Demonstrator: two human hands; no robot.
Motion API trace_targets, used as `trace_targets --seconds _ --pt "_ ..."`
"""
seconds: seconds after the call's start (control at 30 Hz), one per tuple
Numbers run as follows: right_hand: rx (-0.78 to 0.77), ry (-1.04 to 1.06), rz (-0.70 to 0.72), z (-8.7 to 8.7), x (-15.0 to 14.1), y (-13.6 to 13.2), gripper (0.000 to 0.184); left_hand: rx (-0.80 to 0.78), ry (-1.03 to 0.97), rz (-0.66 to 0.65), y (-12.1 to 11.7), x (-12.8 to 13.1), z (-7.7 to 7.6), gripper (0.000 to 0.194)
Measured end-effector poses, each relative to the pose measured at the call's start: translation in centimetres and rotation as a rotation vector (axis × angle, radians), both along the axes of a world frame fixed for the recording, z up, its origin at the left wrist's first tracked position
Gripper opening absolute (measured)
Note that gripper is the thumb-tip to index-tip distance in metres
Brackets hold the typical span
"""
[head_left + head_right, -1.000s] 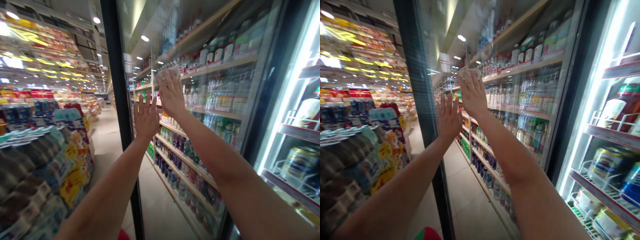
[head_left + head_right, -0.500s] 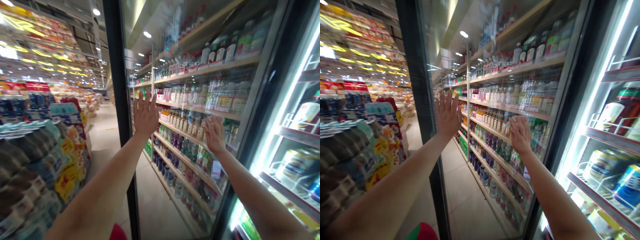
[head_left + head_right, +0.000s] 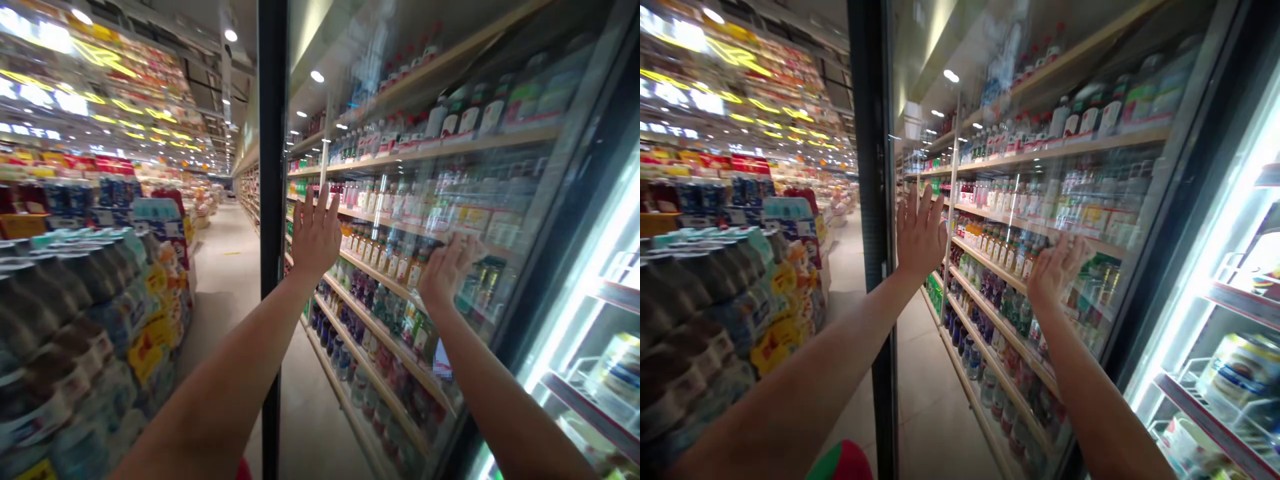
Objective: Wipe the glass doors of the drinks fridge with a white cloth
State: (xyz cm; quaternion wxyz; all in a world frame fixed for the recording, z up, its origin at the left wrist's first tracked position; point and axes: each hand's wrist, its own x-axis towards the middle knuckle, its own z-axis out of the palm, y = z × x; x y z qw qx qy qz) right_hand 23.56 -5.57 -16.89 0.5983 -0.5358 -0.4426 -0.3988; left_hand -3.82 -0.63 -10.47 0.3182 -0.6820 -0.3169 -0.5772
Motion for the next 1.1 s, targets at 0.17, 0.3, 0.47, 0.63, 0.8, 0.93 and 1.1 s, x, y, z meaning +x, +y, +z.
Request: trace_targets --seconds 0.17,0.3,0.47,0.63,0.8,0.93,1.1 --pt "-0.031 -0.238 0.045 9.0 -8.6 2.5 0.056 0.007 -0.007 -0.035 0.4 -0.1 0.0 0.055" --pt "-0.06 -0.382 0.082 14.3 -12.3 4.1 0.051 0.001 -0.001 -0.052 0.7 -0.2 0.0 0.055" --pt "-0.202 -0.539 0.096 11.8 -11.8 3.4 0.055 -0.038 0.01 -0.058 0.8 -0.2 0.0 0.057" --pt "-0.139 -0.658 0.084 1.2 -8.4 1.6 0.057 -0.09 -0.008 -0.073 1.0 -0.1 0.1 0.06" --pt "-0.278 -0.932 0.179 -9.8 -4.8 -0.4 0.056 -0.055 -0.006 -0.079 1.2 -0.1 -0.1 0.054" --pt "-0.363 -1.262 0.404 -11.2 -2.5 -0.9 0.053 -0.079 -0.017 -0.09 1.0 0.0 -0.1 0.055" --pt "-0.261 -1.322 0.325 -0.9 -2.3 0.6 0.051 -0.083 -0.026 -0.075 0.8 0.0 0.0 0.056"
